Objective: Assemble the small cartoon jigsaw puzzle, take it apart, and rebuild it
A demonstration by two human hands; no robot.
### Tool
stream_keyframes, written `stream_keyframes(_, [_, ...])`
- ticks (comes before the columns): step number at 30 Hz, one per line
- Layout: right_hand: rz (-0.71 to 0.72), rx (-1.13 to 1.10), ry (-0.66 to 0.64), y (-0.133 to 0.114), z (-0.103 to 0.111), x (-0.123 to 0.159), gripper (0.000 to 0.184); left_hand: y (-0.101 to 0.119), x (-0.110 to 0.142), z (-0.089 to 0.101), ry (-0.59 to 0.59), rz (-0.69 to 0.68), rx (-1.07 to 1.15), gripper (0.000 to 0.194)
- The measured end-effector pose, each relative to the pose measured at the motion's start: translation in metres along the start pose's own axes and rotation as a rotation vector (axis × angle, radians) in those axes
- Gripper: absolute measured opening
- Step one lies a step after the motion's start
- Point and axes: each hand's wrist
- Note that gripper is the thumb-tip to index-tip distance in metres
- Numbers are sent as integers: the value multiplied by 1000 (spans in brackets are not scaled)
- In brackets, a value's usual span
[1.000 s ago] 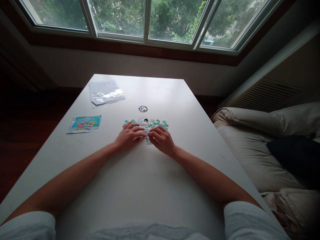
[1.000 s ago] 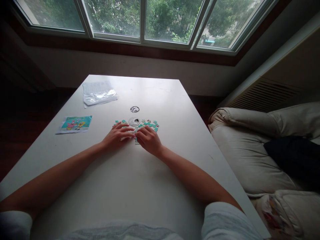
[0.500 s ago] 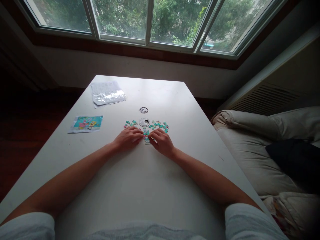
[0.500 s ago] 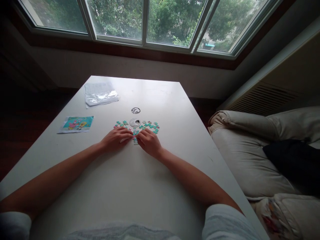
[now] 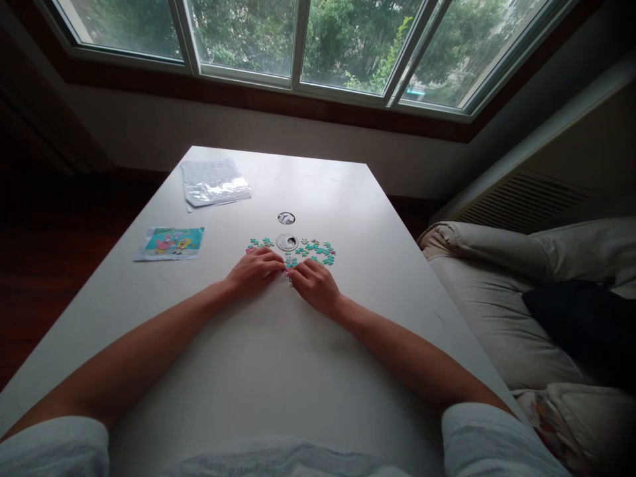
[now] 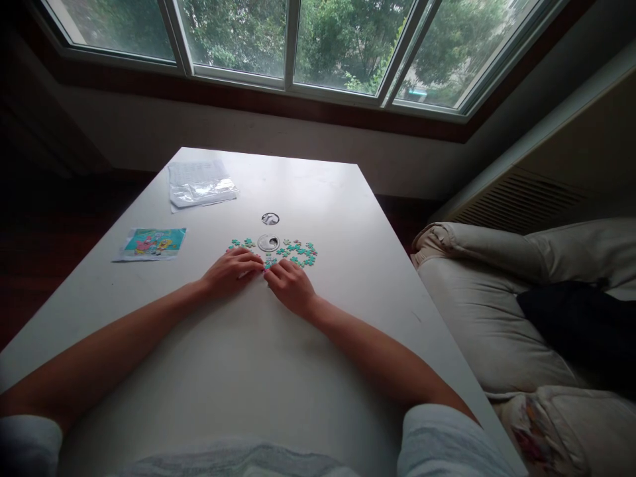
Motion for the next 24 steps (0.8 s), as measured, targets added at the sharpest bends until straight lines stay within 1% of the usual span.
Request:
stream_keyframes(7, [32,46,-4,-1,0,1,16,1,-2,-1,18,7,40,24])
stream_keyframes(24, [-6,61,-39,-1,0,2,18,1,-3,-5,9,28,73,21])
Point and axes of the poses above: each hand's wrist, its own x-axis away from the middle knuckle, its own z-axis out of the back of the hand, y = z × x, and after that the axes turned 7 degrees about y, right-handed
